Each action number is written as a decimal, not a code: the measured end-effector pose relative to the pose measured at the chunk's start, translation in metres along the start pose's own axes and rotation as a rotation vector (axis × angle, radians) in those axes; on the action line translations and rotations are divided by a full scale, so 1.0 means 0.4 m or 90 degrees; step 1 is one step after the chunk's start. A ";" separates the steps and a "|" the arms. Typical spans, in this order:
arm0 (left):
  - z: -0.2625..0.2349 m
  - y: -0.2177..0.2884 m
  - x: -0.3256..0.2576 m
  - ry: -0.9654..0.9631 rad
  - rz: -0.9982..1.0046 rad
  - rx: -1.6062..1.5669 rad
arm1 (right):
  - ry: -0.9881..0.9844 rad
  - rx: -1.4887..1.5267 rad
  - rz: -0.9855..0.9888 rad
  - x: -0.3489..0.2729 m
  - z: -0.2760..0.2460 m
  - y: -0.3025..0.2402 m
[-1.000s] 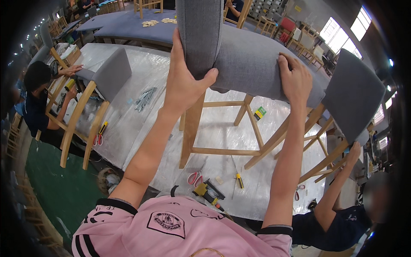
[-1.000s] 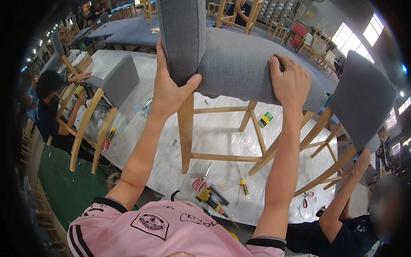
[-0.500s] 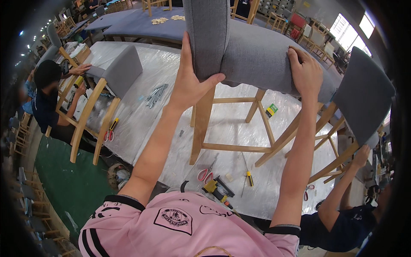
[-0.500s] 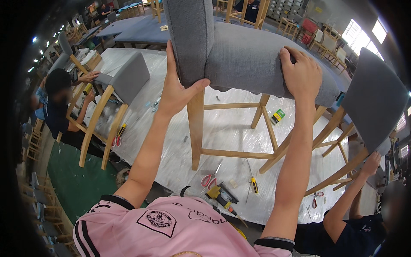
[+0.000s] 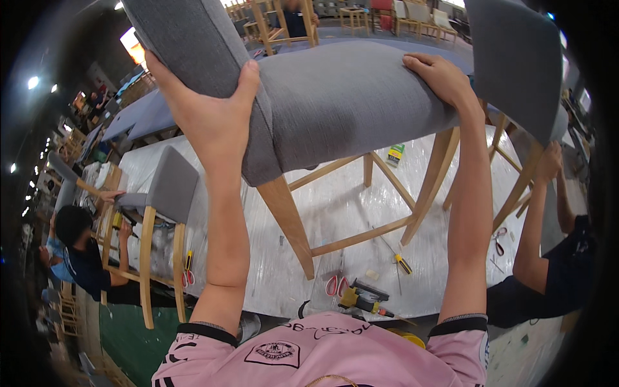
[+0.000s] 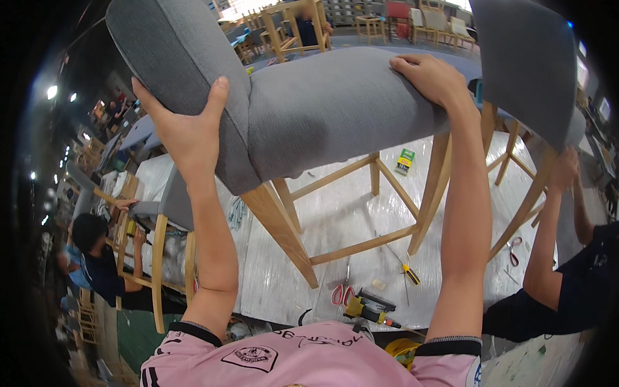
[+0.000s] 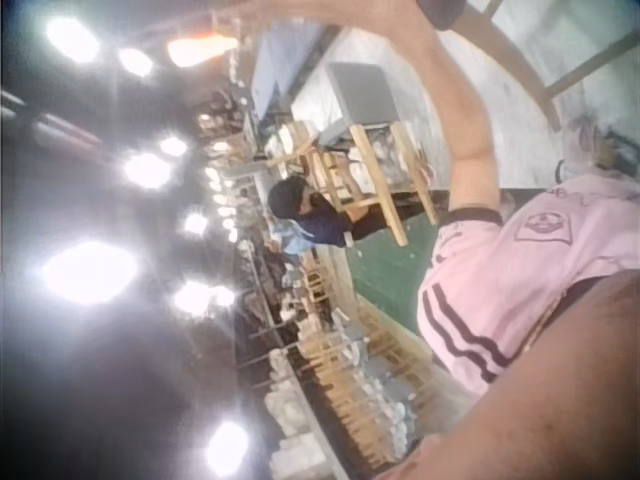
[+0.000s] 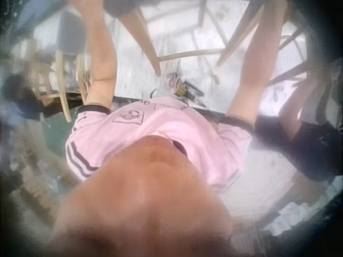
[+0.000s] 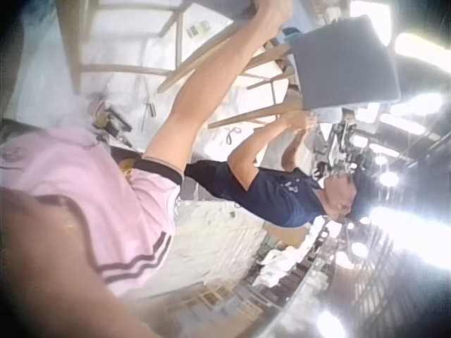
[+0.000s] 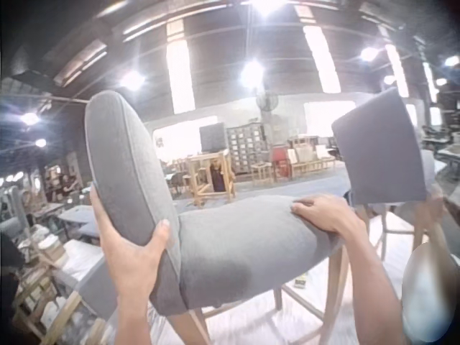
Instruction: The person staples gray fabric onto a wooden chair frame using a pneumatic staple gun, then trims excess fabric with scissors and smooths the upholstery. They repeat the process on multiple chairs in a workshop setting.
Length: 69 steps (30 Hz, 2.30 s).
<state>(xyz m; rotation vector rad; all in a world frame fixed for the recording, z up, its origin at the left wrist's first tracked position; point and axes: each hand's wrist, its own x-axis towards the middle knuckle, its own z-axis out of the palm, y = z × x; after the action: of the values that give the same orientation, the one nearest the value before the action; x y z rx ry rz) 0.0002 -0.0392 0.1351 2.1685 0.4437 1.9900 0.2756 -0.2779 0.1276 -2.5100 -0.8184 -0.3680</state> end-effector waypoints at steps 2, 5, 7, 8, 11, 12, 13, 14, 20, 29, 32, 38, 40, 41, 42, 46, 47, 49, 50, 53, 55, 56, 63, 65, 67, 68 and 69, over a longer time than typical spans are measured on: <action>0.029 0.010 0.020 -0.007 0.027 -0.017 | -0.009 0.031 0.024 -0.006 -0.011 0.029; 0.102 0.025 0.058 -0.010 0.046 0.000 | -0.005 0.035 0.060 -0.030 -0.044 0.058; 0.154 0.044 0.083 -0.021 0.064 0.027 | 0.039 0.004 0.049 -0.086 -0.053 0.069; 0.175 0.053 0.096 -0.024 0.072 0.043 | 0.054 0.009 0.016 -0.107 -0.052 0.083; 0.239 0.056 0.135 -0.006 0.085 0.149 | 0.069 -0.003 -0.067 -0.206 -0.048 0.092; 0.243 0.098 0.147 0.026 0.100 0.131 | 0.060 -0.022 -0.076 -0.253 -0.043 0.071; 0.250 0.113 0.158 0.019 0.084 0.101 | 0.050 -0.033 -0.114 -0.300 -0.045 0.055; 0.258 0.123 0.176 0.014 0.069 0.072 | 0.040 -0.044 -0.152 -0.345 -0.044 0.040; 0.309 0.083 0.293 -0.034 0.000 -0.079 | -0.072 0.129 -0.215 -0.346 0.001 0.061; 0.254 -0.035 0.313 -0.152 0.047 -0.403 | 0.137 -0.008 -0.216 -0.256 0.140 -0.039; 0.229 -0.127 0.333 -0.222 0.000 -0.429 | 0.167 -0.038 -0.212 -0.246 0.173 -0.110; 0.310 -0.294 0.106 -0.365 -0.240 -0.473 | 0.140 -0.067 -0.178 -0.164 0.193 -0.127; 0.295 -0.362 0.002 -0.358 -0.304 -0.441 | 0.136 -0.056 -0.184 -0.142 0.213 -0.156; 0.277 -0.360 -0.044 -0.390 -0.334 -0.504 | 0.140 -0.066 -0.176 -0.137 0.211 -0.145; 0.252 -0.321 -0.084 -0.389 -0.383 -0.516 | 0.144 -0.073 -0.168 -0.133 0.210 -0.133; 0.116 -0.257 -0.265 -0.377 -0.470 -0.501 | 0.150 -0.063 -0.174 -0.125 0.214 -0.138; 0.082 -0.222 -0.293 -0.377 -0.481 -0.500 | 0.153 -0.063 -0.170 -0.127 0.214 -0.135; 0.037 -0.189 -0.333 -0.365 -0.532 -0.538 | 0.158 -0.065 -0.167 -0.135 0.211 -0.141; 0.033 -0.180 -0.342 -0.359 -0.559 -0.561 | 0.162 -0.062 -0.169 -0.145 0.208 -0.135; 0.026 -0.176 -0.327 -0.339 -0.586 -0.545 | 0.172 -0.038 -0.189 -0.186 0.196 -0.130; 0.011 -0.170 -0.283 -0.382 -0.638 -0.609 | 0.171 -0.021 -0.191 -0.230 0.181 -0.125; 0.012 -0.165 -0.255 -0.404 -0.664 -0.643 | 0.169 -0.021 -0.186 -0.254 0.178 -0.115; 0.062 -0.108 -0.150 -0.442 -0.665 -0.507 | 0.164 -0.023 -0.185 -0.400 0.155 -0.064; 0.058 -0.102 -0.166 -0.430 -0.640 -0.492 | 0.166 -0.028 -0.184 -0.431 0.154 -0.050; 0.052 -0.103 -0.180 -0.416 -0.618 -0.505 | 0.166 -0.032 -0.186 -0.453 0.159 -0.043; 0.049 -0.105 -0.184 -0.408 -0.609 -0.523 | 0.172 -0.029 -0.185 -0.456 0.162 -0.044; 0.046 -0.106 -0.194 -0.398 -0.605 -0.544 | 0.173 -0.030 -0.186 -0.461 0.162 -0.042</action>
<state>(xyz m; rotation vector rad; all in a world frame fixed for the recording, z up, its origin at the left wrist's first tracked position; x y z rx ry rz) 0.0088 -0.0231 0.0465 1.4452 0.3235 0.7161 0.1272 -0.3217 0.0071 -2.3131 -1.0741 -0.8141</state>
